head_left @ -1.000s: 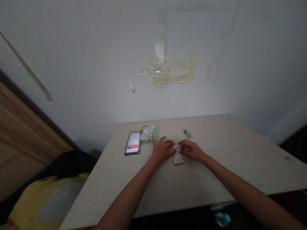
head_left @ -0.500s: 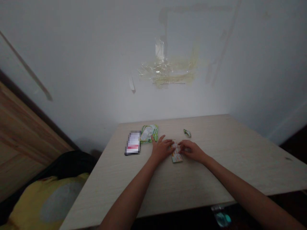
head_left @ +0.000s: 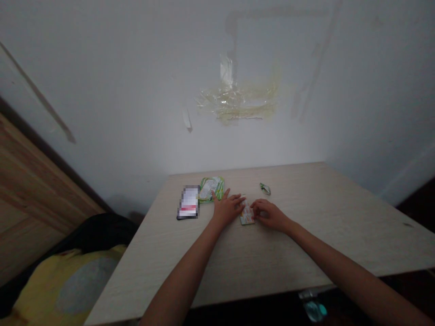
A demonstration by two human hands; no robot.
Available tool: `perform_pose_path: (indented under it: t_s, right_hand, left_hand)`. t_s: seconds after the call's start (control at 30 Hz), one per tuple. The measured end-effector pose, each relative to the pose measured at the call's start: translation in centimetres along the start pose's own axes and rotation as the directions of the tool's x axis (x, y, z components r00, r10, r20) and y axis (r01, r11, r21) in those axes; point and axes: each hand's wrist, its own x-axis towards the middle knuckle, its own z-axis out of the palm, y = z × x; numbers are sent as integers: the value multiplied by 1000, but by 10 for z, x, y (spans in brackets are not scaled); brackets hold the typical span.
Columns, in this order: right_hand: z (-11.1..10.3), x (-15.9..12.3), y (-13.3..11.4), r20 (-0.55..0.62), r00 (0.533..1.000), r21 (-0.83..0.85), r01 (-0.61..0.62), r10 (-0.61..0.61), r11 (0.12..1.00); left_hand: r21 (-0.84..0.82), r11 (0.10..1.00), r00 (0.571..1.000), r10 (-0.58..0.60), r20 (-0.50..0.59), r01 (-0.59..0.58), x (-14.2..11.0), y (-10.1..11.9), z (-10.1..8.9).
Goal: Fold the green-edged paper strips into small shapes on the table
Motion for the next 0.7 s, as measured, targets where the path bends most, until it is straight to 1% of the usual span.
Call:
perform_pose_path:
  t_s: [0.2,0.57,0.7]
  right_hand:
    - [-1,0,-2,52,999,56,-11,8,998]
    - [2,-2,1,94,995,207,-45,25,977]
    - [5,-4,2,140,988,303,-98,57,948]
  left_hand:
    - [3,1000,1000,-3,2,3,0,1,-1]
    - [-8,1000,1000,19,-14,-19,0,-1,1]
    - [-18,1000,1000,13,-23,-14,0,-2,2]
